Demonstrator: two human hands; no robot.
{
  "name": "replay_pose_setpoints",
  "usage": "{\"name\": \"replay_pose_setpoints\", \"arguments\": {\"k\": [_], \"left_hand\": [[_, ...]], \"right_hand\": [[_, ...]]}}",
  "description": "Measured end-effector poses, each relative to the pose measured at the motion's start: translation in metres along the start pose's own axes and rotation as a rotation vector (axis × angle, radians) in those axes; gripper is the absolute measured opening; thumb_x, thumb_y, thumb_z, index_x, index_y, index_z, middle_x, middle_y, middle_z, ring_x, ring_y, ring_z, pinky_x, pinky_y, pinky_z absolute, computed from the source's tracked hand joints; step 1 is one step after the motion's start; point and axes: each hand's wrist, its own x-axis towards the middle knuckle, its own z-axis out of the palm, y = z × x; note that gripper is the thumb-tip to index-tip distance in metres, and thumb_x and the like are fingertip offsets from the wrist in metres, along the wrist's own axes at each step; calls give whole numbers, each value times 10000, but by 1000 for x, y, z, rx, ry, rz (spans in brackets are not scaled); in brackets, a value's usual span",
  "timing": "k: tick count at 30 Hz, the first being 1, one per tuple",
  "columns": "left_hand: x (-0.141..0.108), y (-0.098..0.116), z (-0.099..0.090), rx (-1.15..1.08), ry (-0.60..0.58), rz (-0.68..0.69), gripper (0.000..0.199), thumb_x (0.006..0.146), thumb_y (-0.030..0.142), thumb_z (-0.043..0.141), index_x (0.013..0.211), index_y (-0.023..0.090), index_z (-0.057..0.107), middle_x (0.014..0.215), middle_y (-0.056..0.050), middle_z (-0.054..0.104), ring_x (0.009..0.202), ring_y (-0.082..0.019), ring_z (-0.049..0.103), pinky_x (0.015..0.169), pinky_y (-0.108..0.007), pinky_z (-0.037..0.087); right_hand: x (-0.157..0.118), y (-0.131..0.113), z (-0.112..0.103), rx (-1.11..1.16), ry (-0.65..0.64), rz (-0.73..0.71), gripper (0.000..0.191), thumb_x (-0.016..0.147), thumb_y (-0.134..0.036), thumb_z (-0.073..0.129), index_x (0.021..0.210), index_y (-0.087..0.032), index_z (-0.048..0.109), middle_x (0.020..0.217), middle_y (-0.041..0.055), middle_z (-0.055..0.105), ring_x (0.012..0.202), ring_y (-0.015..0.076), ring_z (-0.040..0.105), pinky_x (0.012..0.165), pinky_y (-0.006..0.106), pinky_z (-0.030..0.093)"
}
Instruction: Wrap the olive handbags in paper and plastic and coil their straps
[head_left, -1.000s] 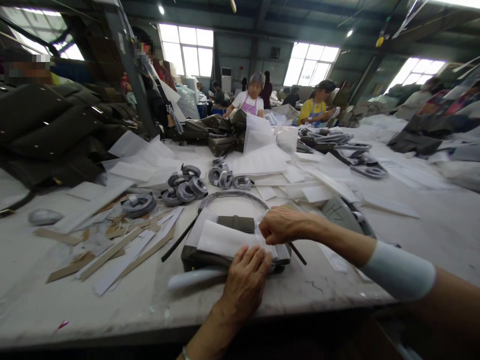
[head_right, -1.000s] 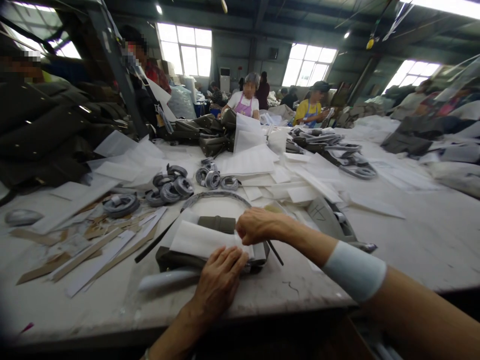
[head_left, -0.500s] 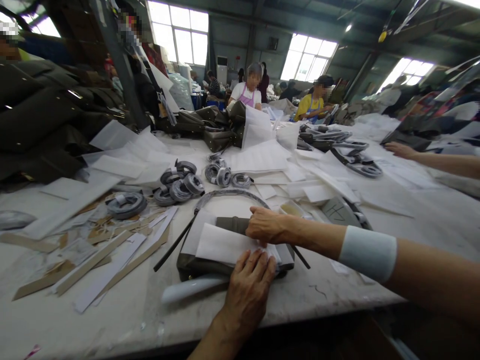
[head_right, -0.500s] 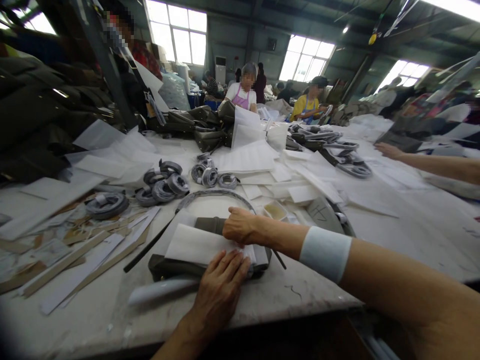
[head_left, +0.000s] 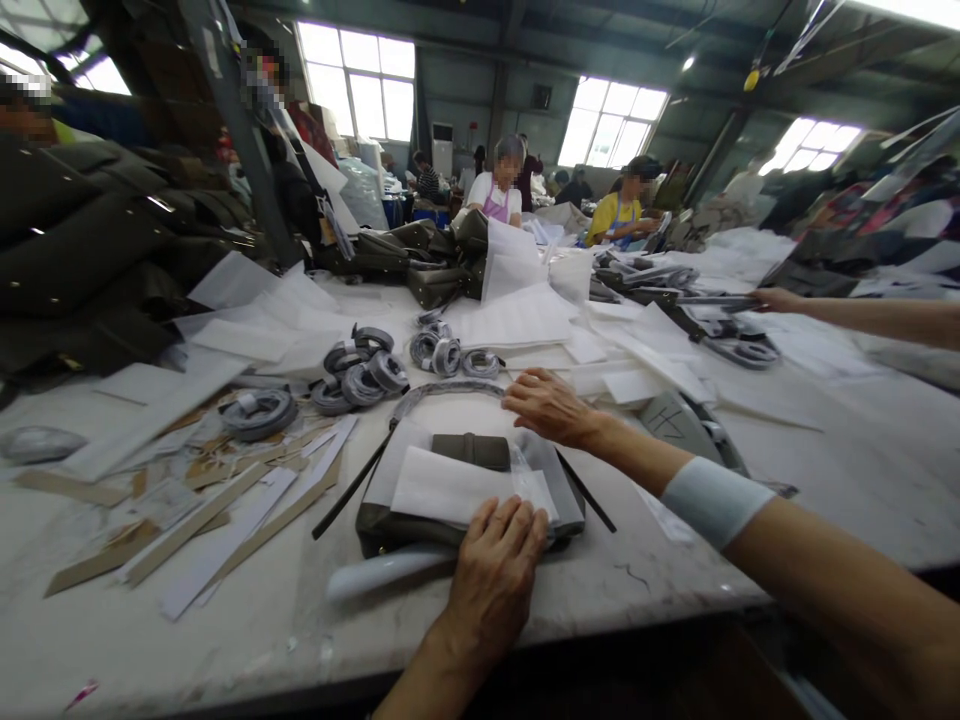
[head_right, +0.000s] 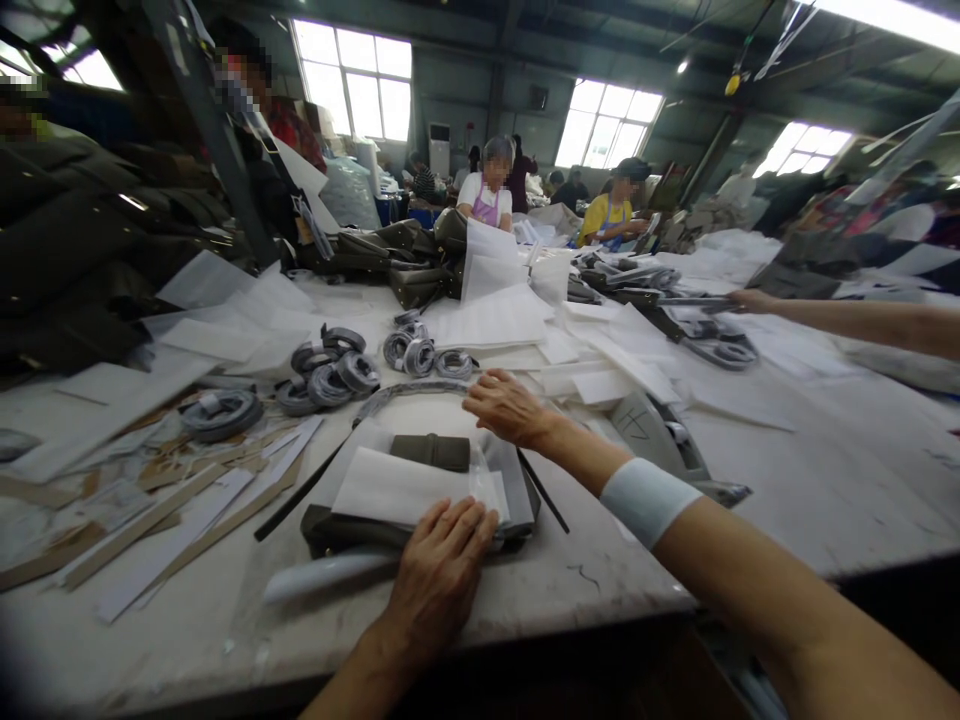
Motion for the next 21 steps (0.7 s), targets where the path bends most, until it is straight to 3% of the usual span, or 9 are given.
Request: {"name": "replay_pose_setpoints", "arguments": {"k": [2,4,7,9,14,21], "left_hand": [[-1,0,1,3,-11,-7,389,960,158,367,1292,186,569,1217,-55,664,1193,-205,544,1087,-382,346],[-1,0,2,7,-17,-6,391,955,158,378,1298,188,564,1225,-56,660,1198,-206,542,1088,-386,350],[-2,-1,3,12,-32,-4,400,948,155,386,1307,191,559,1240,-59,652,1208,-207,537,1094,-391,350],[-2,-2,3,15,-51,-4,412,943,152,388,1320,188,549,1247,-68,647,1211,-207,536,1091,-392,357],[-1,-2,1,4,-61,-6,415,942,155,383,1319,187,551,1245,-78,650,1205,-218,545,1084,-405,369],[-3,-1,7,39,-57,7,376,942,190,419,1284,154,570,1195,-99,663,1221,-228,542,1100,-411,390]], "right_hand": [[-16,-7,-6,106,131,171,129,855,-277,720,912,-171,673,933,67,692,940,219,586,950,370,357],[-32,-21,-7,252,187,255,134,897,-309,673,853,-184,690,871,47,704,883,191,608,935,353,381],[-49,-45,4,375,102,244,123,928,-282,628,894,-207,720,910,34,729,905,171,638,972,360,384],[-54,-56,14,362,10,241,122,933,-256,611,962,-223,725,991,33,734,1020,196,637,1048,413,346],[-49,-64,18,276,-60,430,282,924,-242,593,1192,-175,652,1249,111,657,1292,312,498,1141,583,230],[-44,-115,25,841,213,545,387,998,-353,390,1171,-184,693,1233,97,674,1182,232,613,1037,426,486]]}}
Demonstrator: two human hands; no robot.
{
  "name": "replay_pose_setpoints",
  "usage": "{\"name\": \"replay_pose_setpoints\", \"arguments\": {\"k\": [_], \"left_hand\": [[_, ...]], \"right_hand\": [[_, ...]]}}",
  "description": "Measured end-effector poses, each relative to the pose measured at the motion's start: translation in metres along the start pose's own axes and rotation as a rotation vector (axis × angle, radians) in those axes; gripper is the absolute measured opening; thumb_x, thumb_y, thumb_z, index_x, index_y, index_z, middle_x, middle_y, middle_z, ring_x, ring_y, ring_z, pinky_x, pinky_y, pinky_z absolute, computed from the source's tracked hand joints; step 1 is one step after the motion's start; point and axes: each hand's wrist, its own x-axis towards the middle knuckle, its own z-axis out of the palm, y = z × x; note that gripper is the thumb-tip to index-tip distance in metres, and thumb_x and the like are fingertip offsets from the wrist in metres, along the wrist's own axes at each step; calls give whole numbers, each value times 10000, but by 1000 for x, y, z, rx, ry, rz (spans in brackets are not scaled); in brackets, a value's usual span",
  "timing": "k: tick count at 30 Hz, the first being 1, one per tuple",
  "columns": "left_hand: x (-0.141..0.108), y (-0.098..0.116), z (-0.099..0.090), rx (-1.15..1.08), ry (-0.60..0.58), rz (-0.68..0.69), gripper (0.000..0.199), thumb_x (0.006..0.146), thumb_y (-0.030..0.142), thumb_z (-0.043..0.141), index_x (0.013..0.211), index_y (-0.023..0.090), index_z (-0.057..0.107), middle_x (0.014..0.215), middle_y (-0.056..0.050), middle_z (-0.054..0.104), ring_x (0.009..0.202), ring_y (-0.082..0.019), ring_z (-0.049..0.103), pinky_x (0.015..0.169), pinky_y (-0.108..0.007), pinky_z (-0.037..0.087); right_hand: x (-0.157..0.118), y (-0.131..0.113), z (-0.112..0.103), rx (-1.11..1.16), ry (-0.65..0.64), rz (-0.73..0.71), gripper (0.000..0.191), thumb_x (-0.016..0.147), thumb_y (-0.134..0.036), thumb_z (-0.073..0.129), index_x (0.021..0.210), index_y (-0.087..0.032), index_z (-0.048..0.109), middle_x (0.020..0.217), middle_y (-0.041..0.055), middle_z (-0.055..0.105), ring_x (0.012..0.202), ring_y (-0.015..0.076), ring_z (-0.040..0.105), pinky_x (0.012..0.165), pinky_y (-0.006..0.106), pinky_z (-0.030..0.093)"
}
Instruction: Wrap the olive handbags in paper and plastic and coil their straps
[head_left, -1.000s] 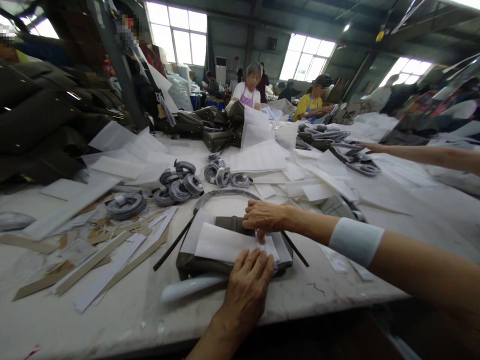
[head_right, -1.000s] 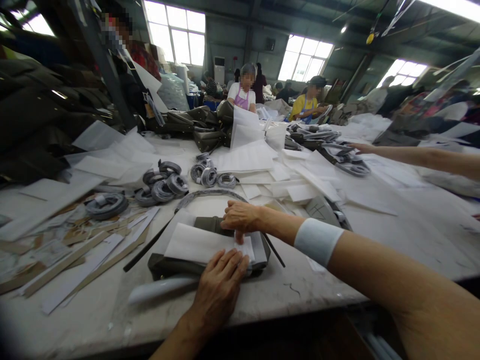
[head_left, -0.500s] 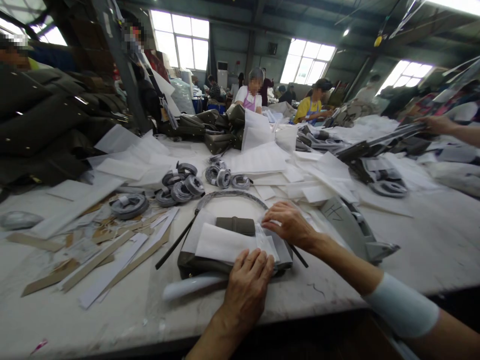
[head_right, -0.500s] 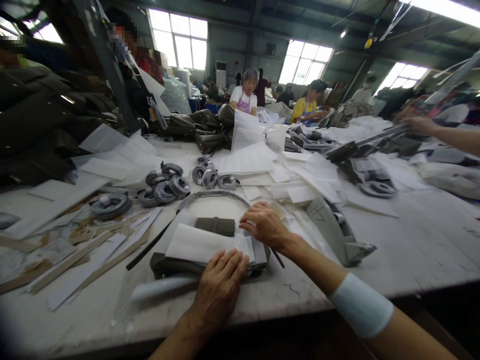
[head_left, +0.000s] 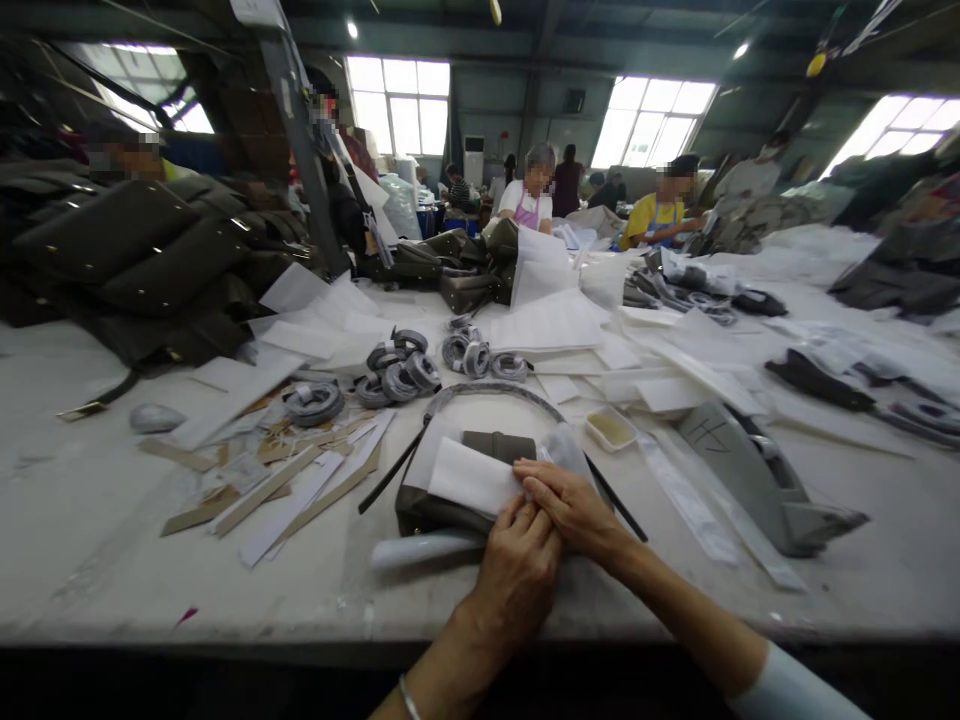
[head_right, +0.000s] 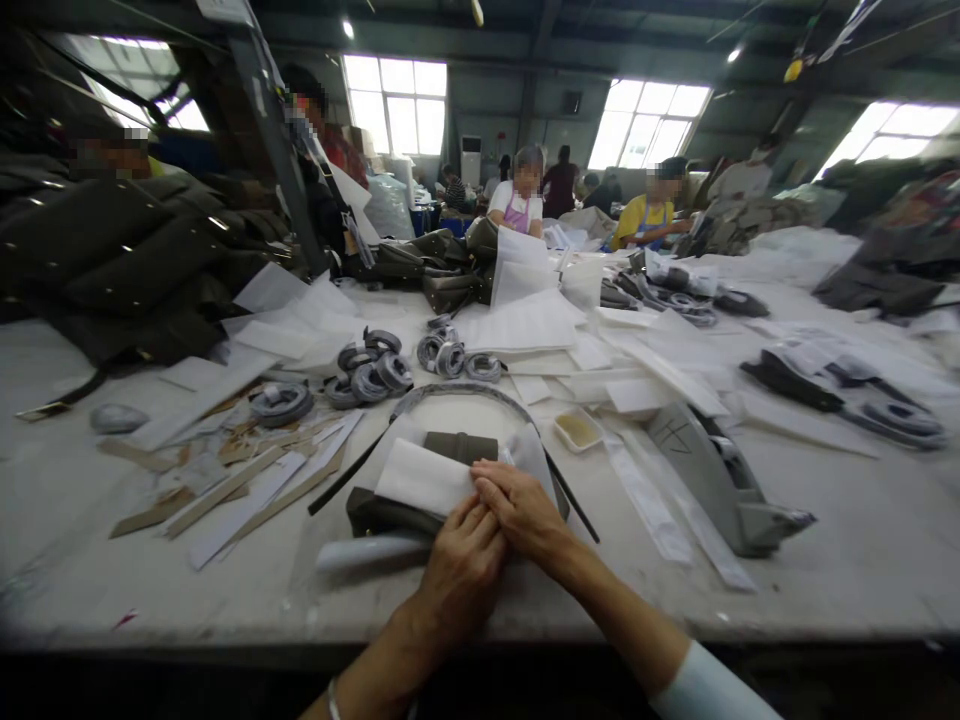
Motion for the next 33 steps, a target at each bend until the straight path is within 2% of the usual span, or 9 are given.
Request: {"name": "replay_pose_setpoints", "arguments": {"k": [3,6,10,13,17,21,26,30,33], "left_hand": [[-2,-6,-8,55,-39,77,389,946,212,437,1305,116,552,1228,-122,648,1262,-233,518,1116,-398,385],[-4,-22,-36,99,-68,116,384,955,198,429,1317,141,544,1286,-102,627,1262,-206,522,1135,-397,361],[-12,-58,-91,194,-74,-18,341,937,247,526,1267,181,580,1294,-90,628,1260,-264,524,1127,-492,339],[-20,-78,-114,217,-109,-87,322,895,246,615,1215,216,608,1265,-58,649,1247,-286,532,1052,-475,416],[-30,-87,-110,176,-134,-133,275,862,203,667,1132,247,646,1151,-24,698,1113,-230,609,930,-380,501],[-36,-86,-97,124,-110,-206,254,867,193,661,1112,258,661,1098,-13,716,1025,-206,640,917,-373,511],[-49,-81,-92,92,-37,-248,259,884,190,613,1138,214,657,1137,-56,710,1094,-225,634,936,-395,528],[-51,-78,-104,20,-56,-271,260,890,215,608,1146,207,651,1156,-62,706,1111,-229,636,967,-392,519],[-30,-83,-123,-38,-158,-321,156,941,275,556,995,225,694,1006,-30,735,967,-198,678,886,-331,534]], "right_hand": [[-8,0,13,14,30,-38,405,996,-364,382,1166,-186,704,1250,99,664,1207,248,597,1064,461,467],[-11,3,16,-48,36,-115,385,991,-356,404,1208,-201,682,1277,98,648,1217,251,588,1060,460,472],[-15,5,16,-172,56,-198,348,986,-336,451,1262,-230,634,1297,93,632,1215,253,582,1041,455,480],[-14,0,15,-259,45,-235,333,987,-307,457,1271,-222,610,1287,103,635,1200,257,589,1069,495,439],[-8,-26,22,-316,25,-276,371,960,-332,519,1299,-194,577,1341,128,596,1273,284,531,1134,564,332],[-4,-52,50,-348,-20,-284,626,885,-459,627,1409,-151,476,1444,166,492,1362,323,429,1145,564,316],[-7,-52,81,-467,-30,-272,576,879,-401,658,1362,-118,523,1435,183,497,1350,356,433,1133,581,308],[-10,-49,82,-501,9,-312,550,879,-385,669,1351,-138,532,1409,150,535,1323,329,468,1116,555,339],[-11,-49,79,-521,31,-326,575,864,-398,690,1355,-147,526,1402,134,546,1323,311,469,1123,525,337]]}}
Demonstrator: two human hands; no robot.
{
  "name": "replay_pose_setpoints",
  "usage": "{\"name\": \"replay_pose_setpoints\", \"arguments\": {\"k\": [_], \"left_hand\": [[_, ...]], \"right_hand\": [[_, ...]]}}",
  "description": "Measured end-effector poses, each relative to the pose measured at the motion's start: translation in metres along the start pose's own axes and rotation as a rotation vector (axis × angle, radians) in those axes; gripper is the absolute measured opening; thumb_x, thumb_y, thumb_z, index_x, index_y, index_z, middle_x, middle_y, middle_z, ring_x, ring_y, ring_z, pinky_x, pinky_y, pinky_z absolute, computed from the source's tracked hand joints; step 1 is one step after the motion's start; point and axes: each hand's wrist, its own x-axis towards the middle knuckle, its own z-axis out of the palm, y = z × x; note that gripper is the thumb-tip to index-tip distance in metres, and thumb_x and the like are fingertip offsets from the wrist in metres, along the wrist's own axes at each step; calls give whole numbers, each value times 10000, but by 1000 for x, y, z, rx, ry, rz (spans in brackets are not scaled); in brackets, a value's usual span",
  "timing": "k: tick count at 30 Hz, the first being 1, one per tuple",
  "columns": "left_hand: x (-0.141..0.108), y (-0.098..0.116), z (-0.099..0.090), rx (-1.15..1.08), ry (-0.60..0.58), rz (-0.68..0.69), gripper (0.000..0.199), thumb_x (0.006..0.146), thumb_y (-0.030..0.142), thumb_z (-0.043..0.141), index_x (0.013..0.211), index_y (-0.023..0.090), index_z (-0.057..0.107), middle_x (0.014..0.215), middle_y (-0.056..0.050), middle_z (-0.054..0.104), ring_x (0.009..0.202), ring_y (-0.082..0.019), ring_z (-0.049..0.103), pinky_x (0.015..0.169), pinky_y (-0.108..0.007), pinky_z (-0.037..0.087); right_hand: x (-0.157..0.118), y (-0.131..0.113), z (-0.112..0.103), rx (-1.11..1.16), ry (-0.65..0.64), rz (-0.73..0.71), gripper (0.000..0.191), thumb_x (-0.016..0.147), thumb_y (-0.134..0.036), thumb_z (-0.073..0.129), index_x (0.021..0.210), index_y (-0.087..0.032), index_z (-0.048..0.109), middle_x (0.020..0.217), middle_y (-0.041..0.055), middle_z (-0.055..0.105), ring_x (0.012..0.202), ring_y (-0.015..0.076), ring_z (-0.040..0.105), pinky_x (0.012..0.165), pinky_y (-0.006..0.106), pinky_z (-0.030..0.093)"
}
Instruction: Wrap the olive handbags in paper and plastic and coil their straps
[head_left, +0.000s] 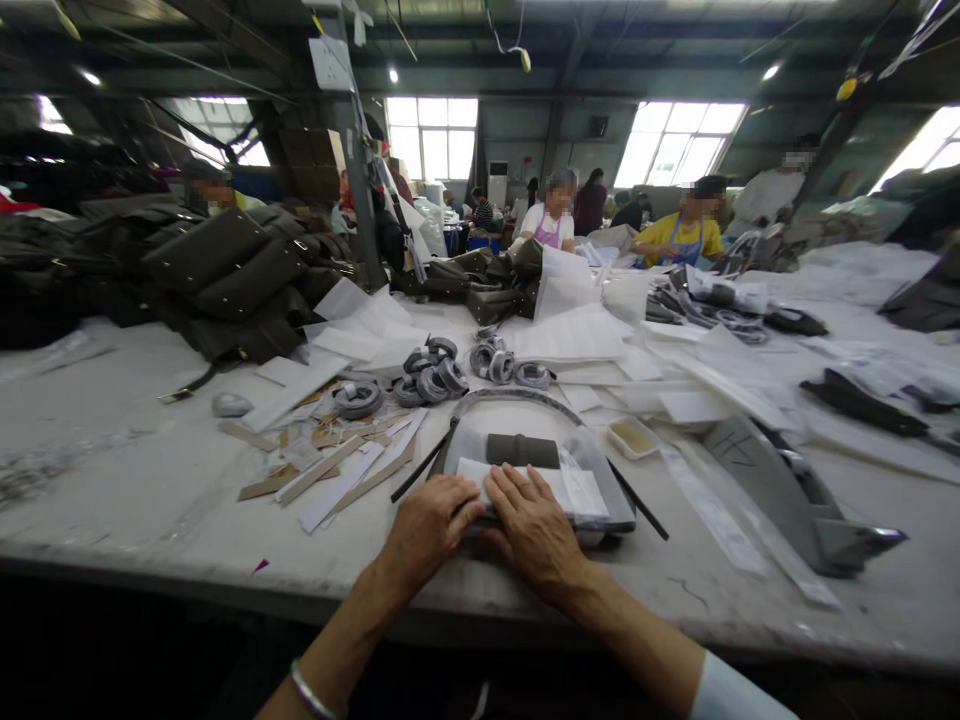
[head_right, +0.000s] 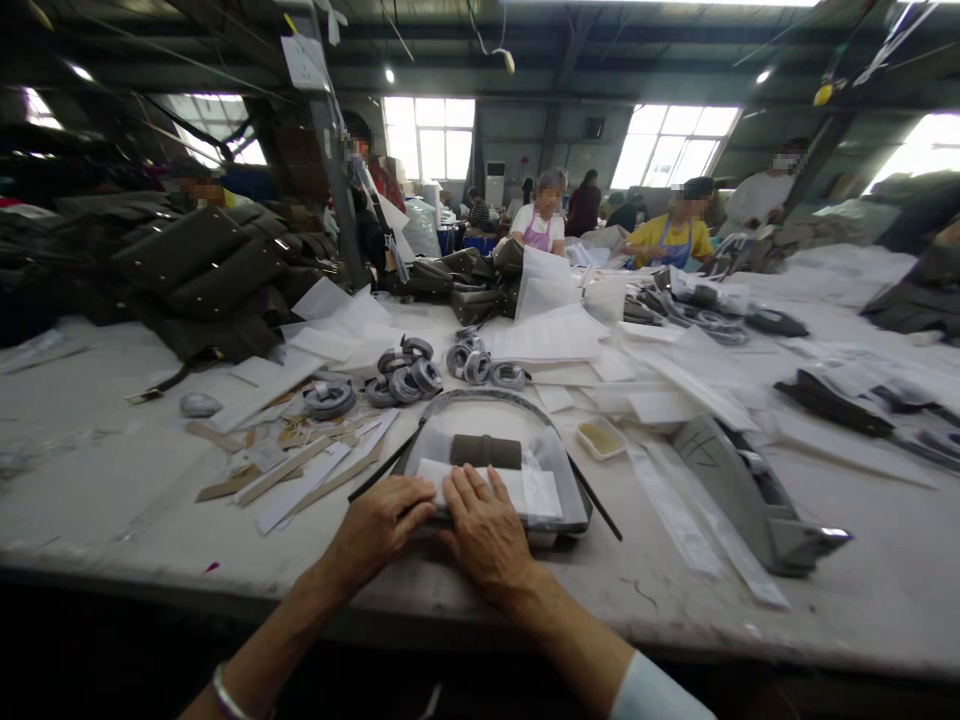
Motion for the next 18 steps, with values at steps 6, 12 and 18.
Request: {"name": "replay_pose_setpoints", "arguments": {"k": [6,12,18], "left_hand": [[77,-16,-6,217,-183,27,206,956,287,536,1092,192,658,1121,-72,695,1060,-212,639,934,-329,468],[97,-45,34,299,-289,67,242,964,328,512,1027,154,669,1012,-108,715,1010,-235,651,946,-368,428],[98,-57,44,320,-331,137,282,994,357,429,1039,240,681,1026,-71,699,904,-241,653,853,-392,423]], "right_hand": [[0,-1,0,-24,12,7,623,860,-436,691,1376,-142,505,1425,128,524,1328,318,456,1138,521,305],[0,-2,1,-7,36,19,640,857,-473,685,1374,-143,506,1413,124,538,1323,312,460,1144,510,294],[-1,0,-1,22,-3,22,613,883,-469,653,1392,-170,489,1426,121,525,1335,311,446,1153,511,276]]}}
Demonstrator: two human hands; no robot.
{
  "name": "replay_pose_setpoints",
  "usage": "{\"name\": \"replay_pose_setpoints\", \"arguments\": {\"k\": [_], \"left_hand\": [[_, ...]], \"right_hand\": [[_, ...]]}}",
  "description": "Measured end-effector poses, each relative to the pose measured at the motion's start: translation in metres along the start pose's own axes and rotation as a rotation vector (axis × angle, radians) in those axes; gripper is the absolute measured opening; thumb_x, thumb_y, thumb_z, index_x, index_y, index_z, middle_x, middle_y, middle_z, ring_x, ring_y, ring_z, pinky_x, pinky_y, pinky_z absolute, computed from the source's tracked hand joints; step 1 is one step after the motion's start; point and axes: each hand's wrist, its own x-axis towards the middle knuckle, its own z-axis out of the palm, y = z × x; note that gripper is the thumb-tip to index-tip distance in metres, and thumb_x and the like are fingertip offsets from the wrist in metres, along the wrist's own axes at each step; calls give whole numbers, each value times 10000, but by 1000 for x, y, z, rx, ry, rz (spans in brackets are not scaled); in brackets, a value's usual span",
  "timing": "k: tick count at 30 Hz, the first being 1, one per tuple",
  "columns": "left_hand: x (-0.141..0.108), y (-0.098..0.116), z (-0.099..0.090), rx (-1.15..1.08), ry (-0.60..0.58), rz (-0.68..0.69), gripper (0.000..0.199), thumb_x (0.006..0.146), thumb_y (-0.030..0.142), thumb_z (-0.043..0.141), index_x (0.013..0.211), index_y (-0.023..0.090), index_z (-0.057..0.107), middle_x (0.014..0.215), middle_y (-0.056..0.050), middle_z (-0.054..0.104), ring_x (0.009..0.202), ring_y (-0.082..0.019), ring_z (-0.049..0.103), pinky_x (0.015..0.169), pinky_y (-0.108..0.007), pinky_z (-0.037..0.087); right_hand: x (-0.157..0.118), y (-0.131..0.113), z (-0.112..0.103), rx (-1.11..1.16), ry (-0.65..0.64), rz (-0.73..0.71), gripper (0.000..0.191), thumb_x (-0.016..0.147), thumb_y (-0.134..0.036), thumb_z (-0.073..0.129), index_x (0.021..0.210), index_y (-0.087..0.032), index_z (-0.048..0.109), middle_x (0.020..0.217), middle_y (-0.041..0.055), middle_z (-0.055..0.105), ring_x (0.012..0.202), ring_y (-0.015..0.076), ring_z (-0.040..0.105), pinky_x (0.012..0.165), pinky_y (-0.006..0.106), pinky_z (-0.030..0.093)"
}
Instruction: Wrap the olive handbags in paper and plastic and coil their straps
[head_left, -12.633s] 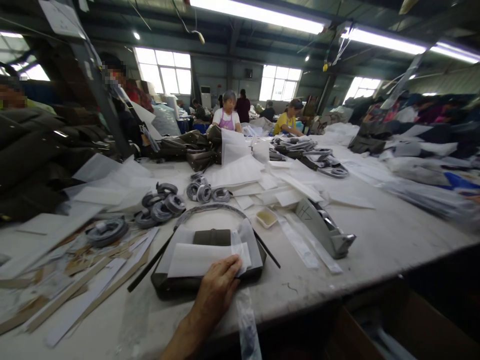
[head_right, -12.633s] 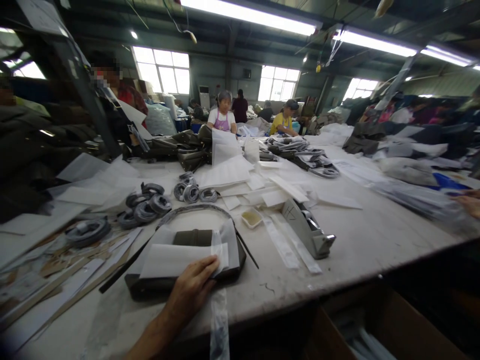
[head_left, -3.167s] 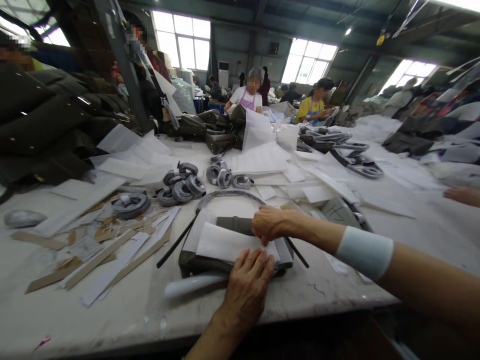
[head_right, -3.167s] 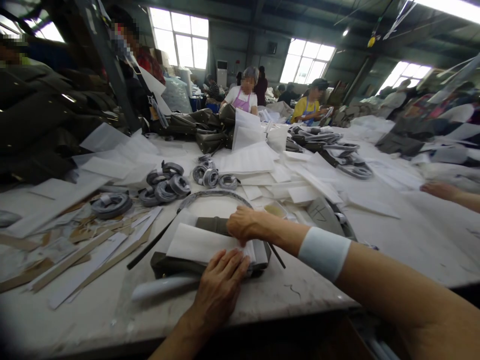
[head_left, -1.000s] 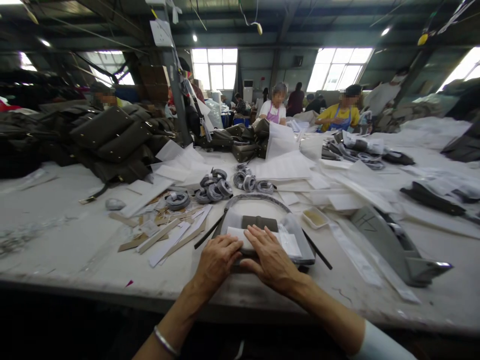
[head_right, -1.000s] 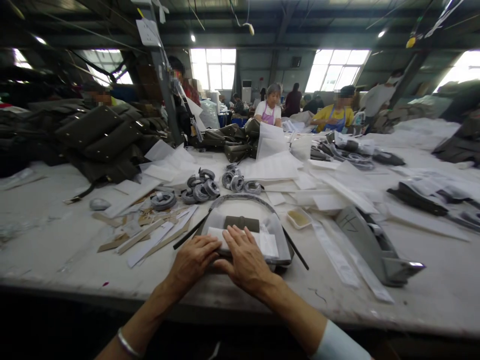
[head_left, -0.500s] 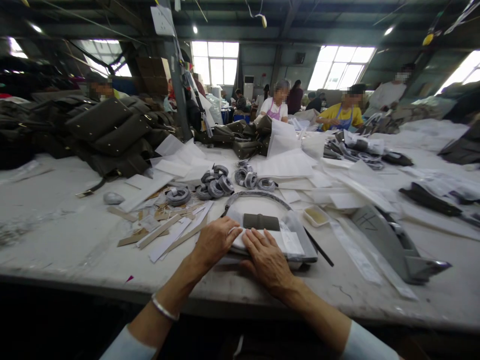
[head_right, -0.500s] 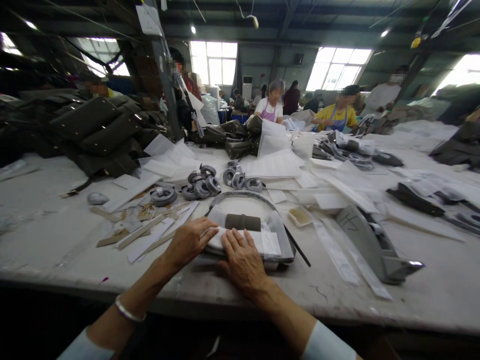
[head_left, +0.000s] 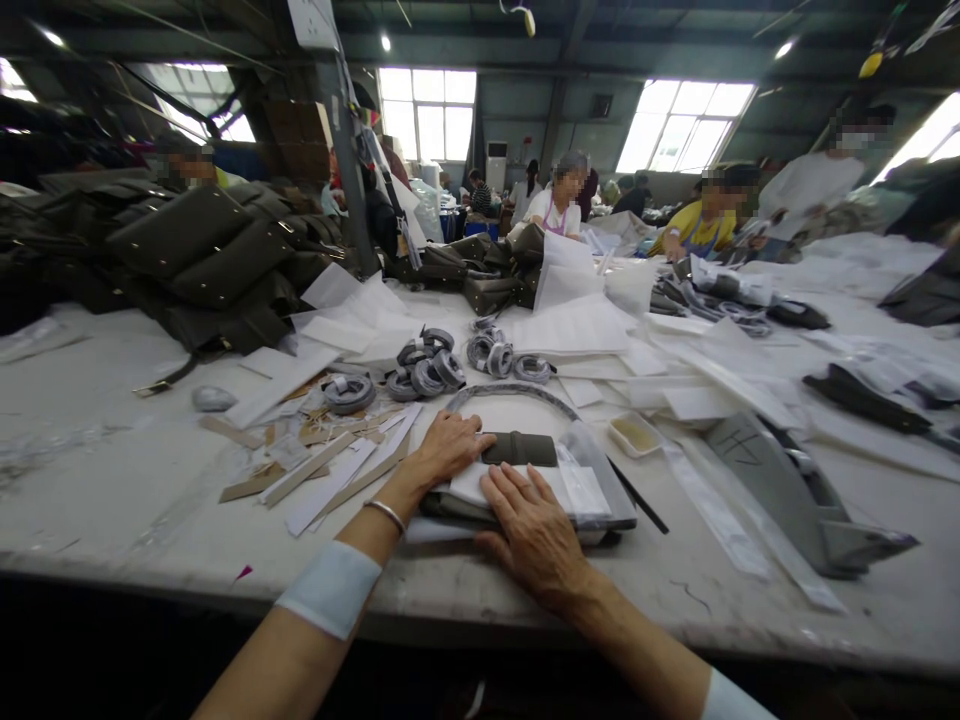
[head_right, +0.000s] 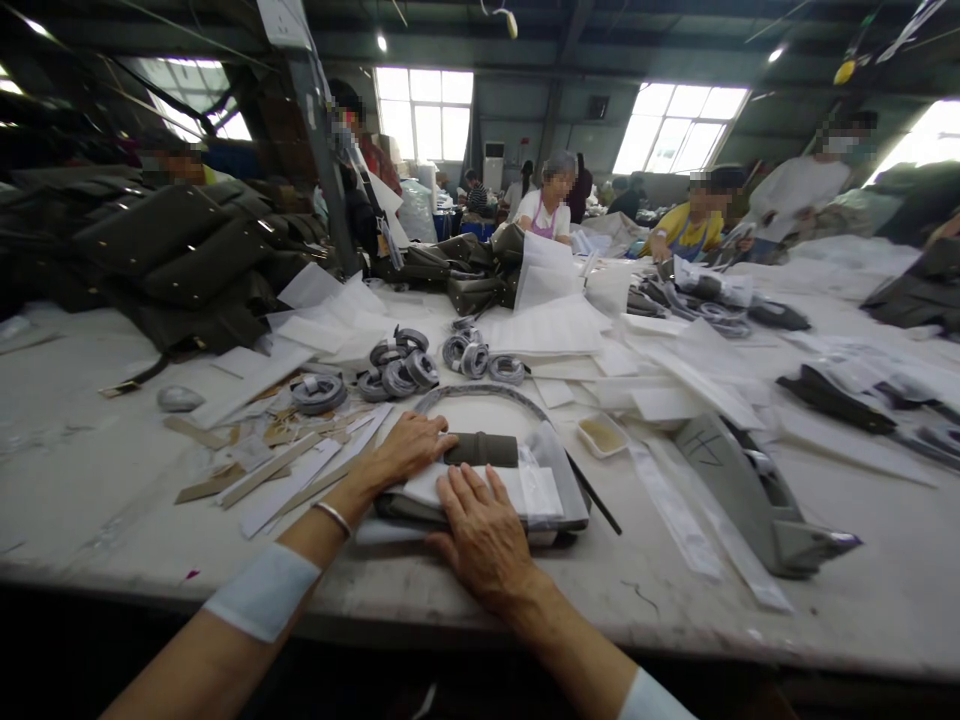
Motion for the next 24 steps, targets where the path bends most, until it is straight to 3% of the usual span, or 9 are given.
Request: {"name": "replay_pose_setpoints", "arguments": {"k": [5,12,15,19,24], "left_hand": [[8,-1,-1,20,-32,13,294,1002,318,404,1117,245,665,1008,-85,692,808,-221,657,819,-387,414],[-3,-7,-6,40,-23,-80,381,1013,382,365,1007,223,711,1003,-82,723,997,-252,639,951,-430,363],[-4,-11,-6,36,-31,-129,479,1010,447,335,924,207,740,927,-92,741,927,-242,662,930,-406,382],[2,-10,-4,24,-42,-144,458,990,459,386,899,211,760,815,-86,745,830,-232,678,875,-380,410],[3,-7,-8,9,56,-169,400,989,400,424,935,174,749,911,-132,735,965,-270,658,1007,-487,356]], "right_hand": [[0,0,-3,1,-36,4,568,903,-439,632,1402,-217,477,1438,103,513,1343,301,438,1146,521,288],[0,0,-3,-4,-37,-3,551,889,-412,656,1387,-236,497,1430,104,520,1343,296,441,1141,524,298],[-1,2,-3,12,-38,-33,559,892,-420,650,1398,-248,486,1443,91,509,1352,283,431,1154,518,281],[-1,3,-2,29,-50,-37,562,901,-427,637,1409,-255,468,1453,75,502,1355,274,427,1156,512,281],[1,4,0,26,-49,-33,551,906,-436,628,1402,-251,476,1450,82,504,1353,286,429,1150,526,281]]}}
